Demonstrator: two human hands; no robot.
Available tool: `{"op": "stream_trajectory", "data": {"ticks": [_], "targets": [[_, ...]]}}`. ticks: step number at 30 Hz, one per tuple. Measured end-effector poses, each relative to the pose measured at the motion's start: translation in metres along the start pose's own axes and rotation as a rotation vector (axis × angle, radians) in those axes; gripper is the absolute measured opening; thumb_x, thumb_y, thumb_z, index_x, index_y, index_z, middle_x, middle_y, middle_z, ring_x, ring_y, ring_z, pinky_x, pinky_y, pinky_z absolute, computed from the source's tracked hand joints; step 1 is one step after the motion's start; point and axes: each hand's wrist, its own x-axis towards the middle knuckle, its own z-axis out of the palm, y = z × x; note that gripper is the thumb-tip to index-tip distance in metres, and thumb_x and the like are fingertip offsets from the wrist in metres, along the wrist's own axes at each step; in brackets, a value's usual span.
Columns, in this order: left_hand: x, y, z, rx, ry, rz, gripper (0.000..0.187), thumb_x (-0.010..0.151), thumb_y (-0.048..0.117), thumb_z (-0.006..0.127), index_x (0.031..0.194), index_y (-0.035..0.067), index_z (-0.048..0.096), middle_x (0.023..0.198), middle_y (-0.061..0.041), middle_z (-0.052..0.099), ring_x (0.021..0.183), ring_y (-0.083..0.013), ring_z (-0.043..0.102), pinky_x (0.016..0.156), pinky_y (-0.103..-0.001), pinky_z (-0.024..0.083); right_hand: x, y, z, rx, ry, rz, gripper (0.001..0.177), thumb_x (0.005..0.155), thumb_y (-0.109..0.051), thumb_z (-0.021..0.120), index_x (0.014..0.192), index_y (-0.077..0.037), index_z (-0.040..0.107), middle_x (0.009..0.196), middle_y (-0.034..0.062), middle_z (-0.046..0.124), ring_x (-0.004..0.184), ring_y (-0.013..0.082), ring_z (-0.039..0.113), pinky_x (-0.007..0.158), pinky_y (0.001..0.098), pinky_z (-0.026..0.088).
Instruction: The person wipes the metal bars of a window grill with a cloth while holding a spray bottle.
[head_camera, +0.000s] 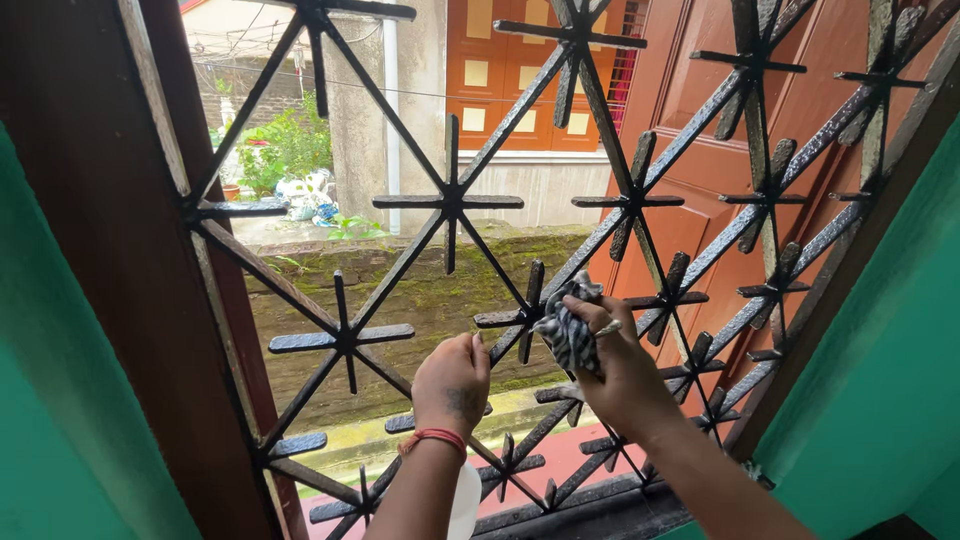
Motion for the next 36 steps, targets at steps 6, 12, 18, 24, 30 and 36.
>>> {"op": "stream_trajectory", "data": {"ticks": [6,12,18,24,30,36], "targets": [[0.001,0.002,-0.004,0.004,-0.039,0.003,0.041,0.103,0.038,0.039,0.092,0.010,0.067,0.097,-0.015,0.070,0.094,-0.0368,0.067,0.084,-0.050,0.052,0.019,-0.039,-0.066,-0.053,-0.119,0.055,0.065,0.075,-0.002,0.073,0.133,-0.028,0.058,0.125,0.0023,0.068,0.101,0.0264,0.076,0.084,0.0358,0.060],[0.004,0.000,-0.003,0.002,-0.020,0.026,0.040,0.102,0.037,0.040,0.093,0.009,0.067,0.097,-0.016,0.069,0.094,-0.0373,0.067,0.083,-0.050,0.052,0.039,-0.052,-0.063,-0.159,0.222,-0.219,0.054,0.075,-0.002,0.074,0.125,-0.019,0.062,0.125,0.0081,0.069,0.111,0.0306,0.071,0.087,0.0397,0.059],[0.003,-0.003,-0.006,-0.015,-0.017,0.040,0.041,0.103,0.038,0.040,0.091,0.009,0.066,0.095,-0.016,0.069,0.094,-0.0378,0.066,0.084,-0.051,0.051,0.034,0.002,-0.020,-0.133,0.561,-0.230,0.045,0.084,-0.003,0.070,0.127,-0.007,0.058,0.120,0.0157,0.062,0.114,0.0362,0.064,0.094,0.0443,0.053],[0.003,-0.002,-0.009,-0.009,-0.054,0.014,0.041,0.103,0.038,0.039,0.091,0.009,0.065,0.095,-0.016,0.069,0.094,-0.0382,0.066,0.084,-0.051,0.051,0.023,0.043,0.018,0.879,0.755,0.357,0.035,0.091,-0.004,0.063,0.126,-0.007,0.058,0.118,0.0075,0.067,0.107,0.0249,0.068,0.093,0.0428,0.058],[0.004,0.001,-0.011,-0.016,-0.052,0.007,0.042,0.103,0.038,0.039,0.091,0.009,0.066,0.095,-0.016,0.069,0.093,-0.0371,0.067,0.085,-0.050,0.052,0.012,0.022,-0.019,1.031,0.842,0.202,0.044,0.091,-0.003,0.064,0.133,-0.012,0.057,0.124,0.0024,0.068,0.116,0.0181,0.067,0.102,0.0363,0.055],[0.002,0.001,-0.010,-0.007,-0.054,0.008,0.043,0.104,0.038,0.038,0.092,0.009,0.067,0.097,-0.016,0.069,0.094,-0.0373,0.066,0.085,-0.050,0.052,0.034,-0.055,-0.060,0.562,0.411,-0.223,0.047,0.096,-0.001,0.063,0.142,-0.004,0.058,0.131,0.0095,0.069,0.122,0.0182,0.067,0.109,0.0341,0.053]]}}
